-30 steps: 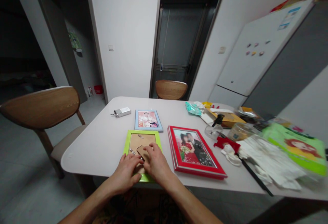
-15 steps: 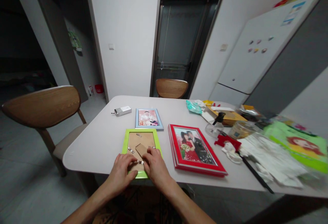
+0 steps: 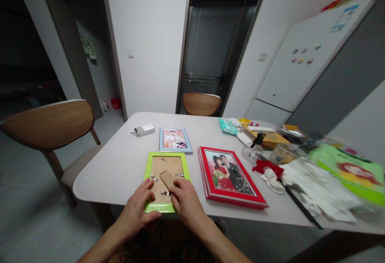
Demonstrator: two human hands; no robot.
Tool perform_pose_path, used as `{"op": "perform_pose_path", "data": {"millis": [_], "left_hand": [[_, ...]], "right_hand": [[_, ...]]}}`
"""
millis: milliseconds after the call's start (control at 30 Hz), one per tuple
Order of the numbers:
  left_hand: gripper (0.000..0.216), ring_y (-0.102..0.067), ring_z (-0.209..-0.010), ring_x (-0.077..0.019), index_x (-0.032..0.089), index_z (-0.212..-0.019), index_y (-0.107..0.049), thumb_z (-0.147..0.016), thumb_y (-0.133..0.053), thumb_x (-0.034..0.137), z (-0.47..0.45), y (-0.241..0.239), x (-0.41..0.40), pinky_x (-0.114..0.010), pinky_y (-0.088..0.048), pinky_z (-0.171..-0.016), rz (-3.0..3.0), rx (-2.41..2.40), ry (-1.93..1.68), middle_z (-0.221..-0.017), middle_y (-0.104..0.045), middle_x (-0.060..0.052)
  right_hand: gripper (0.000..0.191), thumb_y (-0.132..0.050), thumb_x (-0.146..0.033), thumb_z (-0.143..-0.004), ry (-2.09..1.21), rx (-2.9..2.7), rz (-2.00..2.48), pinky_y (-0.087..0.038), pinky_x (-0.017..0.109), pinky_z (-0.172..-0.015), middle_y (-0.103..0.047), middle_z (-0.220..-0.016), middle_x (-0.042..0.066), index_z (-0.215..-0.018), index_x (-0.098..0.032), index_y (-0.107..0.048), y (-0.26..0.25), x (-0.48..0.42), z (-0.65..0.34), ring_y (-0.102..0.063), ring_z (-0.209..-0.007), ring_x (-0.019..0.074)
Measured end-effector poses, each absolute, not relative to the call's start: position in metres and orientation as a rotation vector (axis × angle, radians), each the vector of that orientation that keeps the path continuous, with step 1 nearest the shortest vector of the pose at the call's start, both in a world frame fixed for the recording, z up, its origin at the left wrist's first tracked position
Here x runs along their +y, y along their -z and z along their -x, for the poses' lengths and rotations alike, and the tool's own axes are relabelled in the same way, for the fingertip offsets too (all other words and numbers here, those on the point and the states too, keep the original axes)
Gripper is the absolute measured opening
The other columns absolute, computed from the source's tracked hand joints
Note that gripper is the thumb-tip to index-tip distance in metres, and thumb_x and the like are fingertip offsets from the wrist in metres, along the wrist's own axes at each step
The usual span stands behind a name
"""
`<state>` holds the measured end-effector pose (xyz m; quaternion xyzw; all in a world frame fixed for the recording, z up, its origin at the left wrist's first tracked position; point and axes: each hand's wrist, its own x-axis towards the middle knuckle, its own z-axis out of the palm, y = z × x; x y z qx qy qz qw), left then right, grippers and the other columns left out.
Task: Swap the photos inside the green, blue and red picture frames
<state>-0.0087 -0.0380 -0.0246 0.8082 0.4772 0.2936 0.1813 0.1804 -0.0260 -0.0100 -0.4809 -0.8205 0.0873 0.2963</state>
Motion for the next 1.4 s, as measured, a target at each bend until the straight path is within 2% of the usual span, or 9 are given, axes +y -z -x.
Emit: {"op": "perform_pose_path", "data": {"millis": [267, 467, 667, 867, 967, 1133, 1267, 1400], "left_hand": [[0.030, -0.029, -0.121, -0.0250, 0.019, -0.076, -0.048, -0.056, -0.069, 0.027, 0.008, 0.019, -0.036, -0.042, -0.030, -0.097, -2.231, 1.363, -0.833, -0.126, -0.041, -0.015], [0.030, -0.031, -0.120, -0.0250, 0.020, -0.076, -0.048, -0.057, -0.068, 0.031, 0.010, 0.018, -0.036, -0.044, -0.030, -0.096, -2.229, 1.336, -0.855, -0.125, -0.042, -0.014], [0.032, -0.034, -0.119, -0.0238, 0.020, -0.075, -0.047, -0.056, -0.069, 0.032, 0.012, 0.020, -0.037, -0.041, -0.031, -0.097, -2.263, 1.335, -0.860, -0.123, -0.045, -0.013], [0.029, -0.037, -0.117, -0.0232, 0.020, -0.071, -0.048, -0.056, -0.070, 0.031, 0.012, 0.023, -0.039, -0.040, -0.033, -0.096, -2.277, 1.362, -0.869, -0.120, -0.048, -0.011], [0.030, -0.038, -0.116, -0.0245, 0.019, -0.071, -0.049, -0.055, -0.070, 0.032, 0.012, 0.025, -0.039, -0.039, -0.034, -0.095, -2.280, 1.383, -0.876, -0.119, -0.049, -0.014], [0.031, -0.041, -0.114, -0.0255, 0.019, -0.069, -0.049, -0.053, -0.071, 0.033, 0.011, 0.024, -0.039, -0.039, -0.036, -0.094, -2.280, 1.401, -0.919, -0.116, -0.052, -0.014], [0.032, -0.044, -0.111, -0.0259, 0.019, -0.068, -0.048, -0.053, -0.071, 0.034, 0.012, 0.026, -0.039, -0.040, -0.039, -0.091, -2.275, 1.379, -0.976, -0.111, -0.055, -0.012], [0.032, -0.044, -0.110, -0.0265, 0.019, -0.067, -0.048, -0.055, -0.069, 0.039, 0.013, 0.029, -0.038, -0.041, -0.039, -0.091, -2.282, 1.332, -1.018, -0.108, -0.056, -0.013]], "right_hand": [[0.023, -0.045, -0.019, -0.077, -0.137, -2.354, 1.221, -0.037, 0.037, -0.081, -0.049, -0.102, 0.007, -0.095, -0.025, -0.059, 0.002, -0.032, -0.173, -0.041, -0.097, 0.0201], [0.016, -0.048, -0.021, -0.075, -0.173, -2.460, 1.132, -0.036, 0.035, -0.082, -0.050, -0.095, 0.004, -0.085, -0.025, -0.060, -0.009, -0.037, -0.177, -0.041, -0.096, 0.0184], [0.032, -0.054, -0.025, -0.069, -0.190, -2.560, 1.069, -0.032, 0.038, -0.087, -0.046, -0.109, 0.006, -0.101, -0.025, -0.054, -0.007, -0.042, -0.187, -0.037, -0.104, 0.0220], [0.035, -0.056, -0.026, -0.066, -0.264, -2.526, 1.061, -0.030, 0.038, -0.088, -0.047, -0.108, 0.005, -0.101, -0.025, -0.055, -0.011, -0.043, -0.190, -0.038, -0.104, 0.0215], [0.034, -0.052, -0.026, -0.070, -0.295, -2.468, 1.119, -0.032, 0.035, -0.086, -0.050, -0.105, 0.006, -0.104, -0.023, -0.053, -0.014, -0.035, -0.183, -0.042, -0.099, 0.0196], [0.024, -0.038, -0.022, -0.081, -0.216, -2.425, 1.240, -0.035, 0.029, -0.074, -0.056, -0.088, 0.006, -0.092, -0.019, -0.060, -0.006, -0.001, -0.152, -0.047, -0.084, 0.0160], [0.023, -0.040, -0.024, -0.082, -0.095, -2.441, 1.331, -0.031, 0.028, -0.069, -0.055, -0.082, 0.006, -0.085, -0.019, -0.061, 0.003, 0.019, -0.133, -0.044, -0.081, 0.0162], [0.021, -0.040, -0.027, -0.082, -0.035, -2.566, 1.335, -0.028, 0.028, -0.069, -0.053, -0.085, 0.006, -0.082, -0.019, -0.060, 0.002, 0.020, -0.131, -0.041, -0.082, 0.0166]]}}
